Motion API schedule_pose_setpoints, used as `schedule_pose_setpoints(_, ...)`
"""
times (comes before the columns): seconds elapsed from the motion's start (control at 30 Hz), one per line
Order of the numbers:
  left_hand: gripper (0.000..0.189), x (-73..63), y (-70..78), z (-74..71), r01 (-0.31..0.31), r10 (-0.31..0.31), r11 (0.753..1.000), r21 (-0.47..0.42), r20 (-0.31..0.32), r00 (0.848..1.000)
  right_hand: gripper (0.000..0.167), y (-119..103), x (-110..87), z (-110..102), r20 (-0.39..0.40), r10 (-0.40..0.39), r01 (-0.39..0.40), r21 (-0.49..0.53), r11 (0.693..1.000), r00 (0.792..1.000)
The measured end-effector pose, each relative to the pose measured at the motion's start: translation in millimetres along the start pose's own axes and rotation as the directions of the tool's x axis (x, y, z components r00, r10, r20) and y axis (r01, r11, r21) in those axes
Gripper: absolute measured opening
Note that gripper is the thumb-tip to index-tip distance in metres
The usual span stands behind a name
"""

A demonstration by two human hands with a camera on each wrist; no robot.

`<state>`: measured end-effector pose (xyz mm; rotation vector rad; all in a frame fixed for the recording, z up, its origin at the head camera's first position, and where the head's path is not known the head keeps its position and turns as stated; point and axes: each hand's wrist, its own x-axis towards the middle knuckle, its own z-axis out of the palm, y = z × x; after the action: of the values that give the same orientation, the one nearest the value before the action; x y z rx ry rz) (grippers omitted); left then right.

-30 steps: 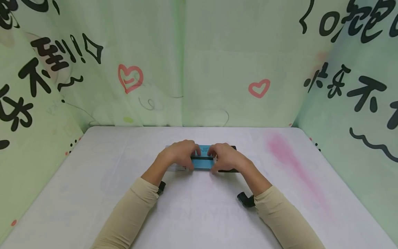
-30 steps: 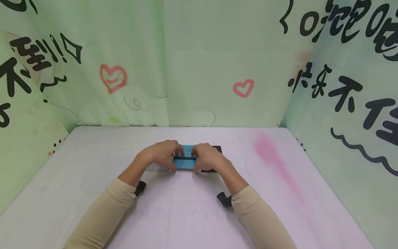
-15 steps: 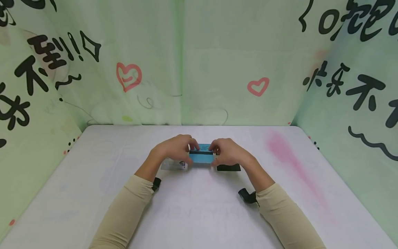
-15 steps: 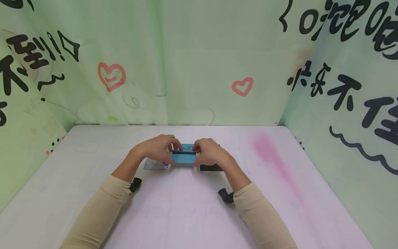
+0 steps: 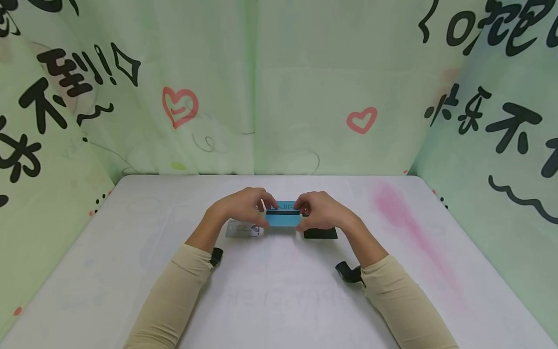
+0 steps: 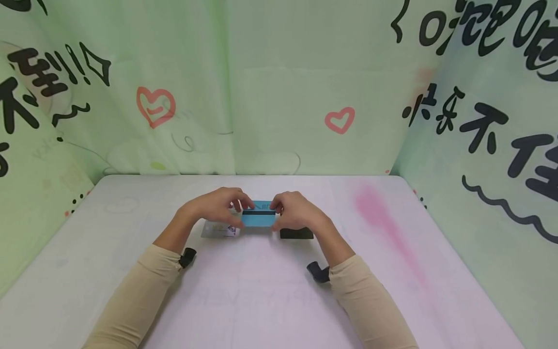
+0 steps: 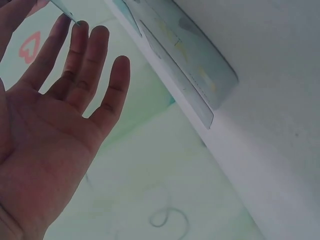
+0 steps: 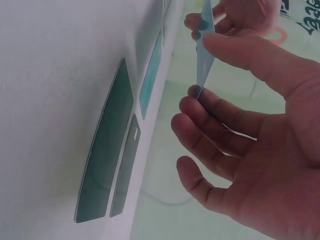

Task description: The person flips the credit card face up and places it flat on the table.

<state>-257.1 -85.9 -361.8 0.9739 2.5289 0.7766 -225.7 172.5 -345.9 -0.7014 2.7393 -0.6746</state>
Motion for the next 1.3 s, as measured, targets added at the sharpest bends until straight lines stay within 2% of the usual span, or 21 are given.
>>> schedule_pose_setpoints(0.37, 0.051, -2.6, -4.4, -1.3, 0.028, -0.027, 0.999, -0.029, 0.017, 0.999, 0.049, 1.8, -2.5, -1.9, 0.021, 0.017, -0.017, 0.012, 1.0, 1.0)
schedule_pose_setpoints(0.7, 0.053, -4.4, -8.9, -6.1, -0.006, 0.008, 0.998, -0.063, 0.029, 1.0, 0.047, 5.1, -3.6, -4.4, 0.016, 0.024, -0.024, 0.009, 1.0, 1.0)
schedule_pose_setpoints(1.3, 0.053, -4.6, -10.9, -11.7, -0.008, 0.013, 0.995, -0.097, 0.045, 0.999, 0.048, 3.8, -5.5, -15.2, -0.008, 0.009, -0.009, 0.053, 0.999, 1.0)
